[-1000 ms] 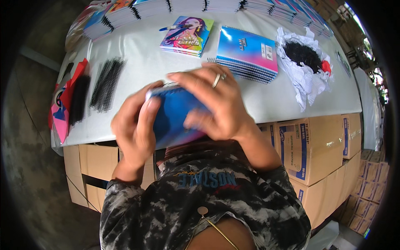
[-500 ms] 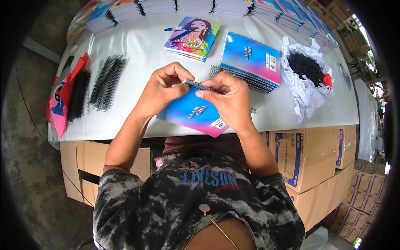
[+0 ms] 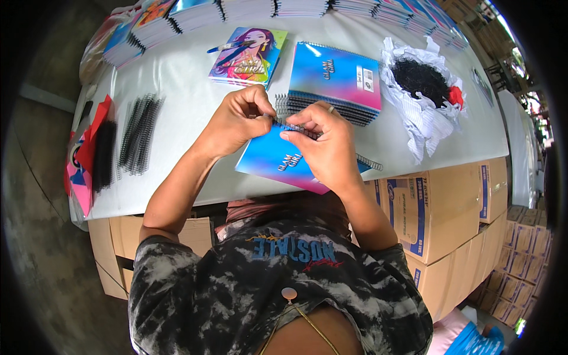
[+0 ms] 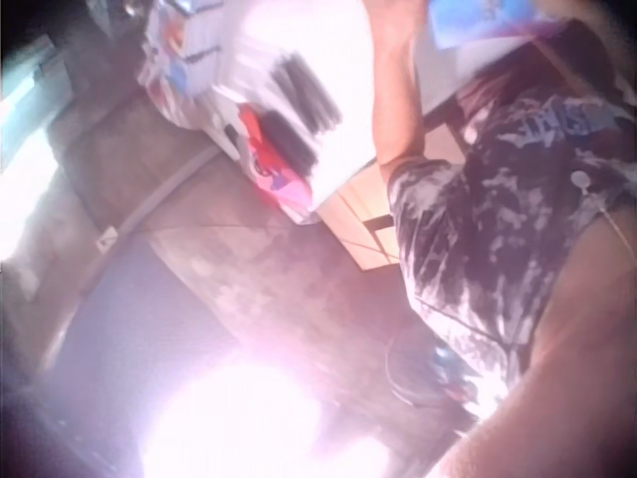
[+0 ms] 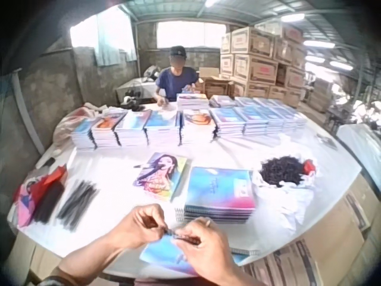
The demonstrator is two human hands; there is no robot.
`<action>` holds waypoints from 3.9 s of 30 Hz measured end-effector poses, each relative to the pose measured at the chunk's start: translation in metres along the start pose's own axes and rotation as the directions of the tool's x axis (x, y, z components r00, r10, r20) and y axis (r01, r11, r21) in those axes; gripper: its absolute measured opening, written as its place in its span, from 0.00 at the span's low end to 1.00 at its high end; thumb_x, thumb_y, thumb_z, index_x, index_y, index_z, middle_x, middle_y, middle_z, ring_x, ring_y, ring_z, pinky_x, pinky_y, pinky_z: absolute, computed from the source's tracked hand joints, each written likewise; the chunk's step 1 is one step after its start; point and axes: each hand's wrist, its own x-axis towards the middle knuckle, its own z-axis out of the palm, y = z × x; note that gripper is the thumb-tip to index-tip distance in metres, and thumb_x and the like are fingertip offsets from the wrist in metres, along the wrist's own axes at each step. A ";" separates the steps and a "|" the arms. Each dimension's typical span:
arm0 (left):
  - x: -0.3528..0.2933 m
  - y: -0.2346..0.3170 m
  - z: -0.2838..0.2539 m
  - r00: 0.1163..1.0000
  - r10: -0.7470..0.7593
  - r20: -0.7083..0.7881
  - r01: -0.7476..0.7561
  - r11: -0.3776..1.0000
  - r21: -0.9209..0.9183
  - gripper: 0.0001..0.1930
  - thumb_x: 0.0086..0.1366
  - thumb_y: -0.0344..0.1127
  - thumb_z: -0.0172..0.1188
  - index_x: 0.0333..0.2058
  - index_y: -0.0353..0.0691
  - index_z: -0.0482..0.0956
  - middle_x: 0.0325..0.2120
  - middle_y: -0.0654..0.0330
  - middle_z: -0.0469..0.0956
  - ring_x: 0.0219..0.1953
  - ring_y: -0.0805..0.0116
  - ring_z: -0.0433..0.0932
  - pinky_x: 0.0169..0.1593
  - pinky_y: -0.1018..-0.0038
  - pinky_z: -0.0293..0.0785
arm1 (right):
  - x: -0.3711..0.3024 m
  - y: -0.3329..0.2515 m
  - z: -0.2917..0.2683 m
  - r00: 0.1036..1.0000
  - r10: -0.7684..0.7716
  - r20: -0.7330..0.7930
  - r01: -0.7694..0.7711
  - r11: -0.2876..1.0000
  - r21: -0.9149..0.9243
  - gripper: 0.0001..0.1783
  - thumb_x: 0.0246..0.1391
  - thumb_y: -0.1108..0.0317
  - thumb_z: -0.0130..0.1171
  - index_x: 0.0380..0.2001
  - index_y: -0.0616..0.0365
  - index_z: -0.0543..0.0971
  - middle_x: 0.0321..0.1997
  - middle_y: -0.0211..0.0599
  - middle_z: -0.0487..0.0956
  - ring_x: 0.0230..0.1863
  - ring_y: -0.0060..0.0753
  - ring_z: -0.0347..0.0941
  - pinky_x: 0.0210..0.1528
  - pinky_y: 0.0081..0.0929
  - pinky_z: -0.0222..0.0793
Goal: The person repeatedly picks up spiral-bound notebooks and metal spiral bindings from a table, inserts the spirals into the notebook holes, and stacks the completed notebooks. The person also places finished notebooks into a cardboard box.
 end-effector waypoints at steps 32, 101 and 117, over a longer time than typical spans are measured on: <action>0.049 -0.104 -0.079 0.850 0.518 -0.091 0.134 -0.046 0.990 0.17 0.53 0.30 0.55 0.44 0.43 0.74 0.42 0.58 0.75 0.46 0.58 0.71 0.50 0.65 0.64 | -0.013 0.110 -0.031 0.674 -0.338 -0.657 0.177 0.937 -0.301 0.25 0.55 0.71 0.48 0.55 0.66 0.59 0.55 0.48 0.65 0.55 0.39 0.62 0.58 0.36 0.53; -0.108 -0.036 -0.196 0.355 0.536 -0.766 0.873 0.102 0.477 0.14 0.50 0.49 0.61 0.27 0.45 0.80 0.28 0.59 0.77 0.32 0.58 0.76 0.36 0.64 0.70 | -0.001 0.095 -0.012 0.993 -0.112 0.024 0.101 0.956 0.274 0.13 0.46 0.81 0.58 0.39 0.68 0.77 0.40 0.41 0.79 0.40 0.24 0.74 0.45 0.20 0.68; -0.045 -0.008 -0.061 0.936 0.071 -0.345 0.091 0.897 0.432 0.19 0.67 0.48 0.41 0.33 0.36 0.70 0.19 0.69 0.60 0.22 0.82 0.53 0.26 0.84 0.50 | 0.000 0.095 -0.012 0.996 -0.090 0.013 0.084 0.962 0.259 0.15 0.46 0.81 0.59 0.41 0.67 0.76 0.42 0.42 0.78 0.41 0.24 0.73 0.46 0.20 0.67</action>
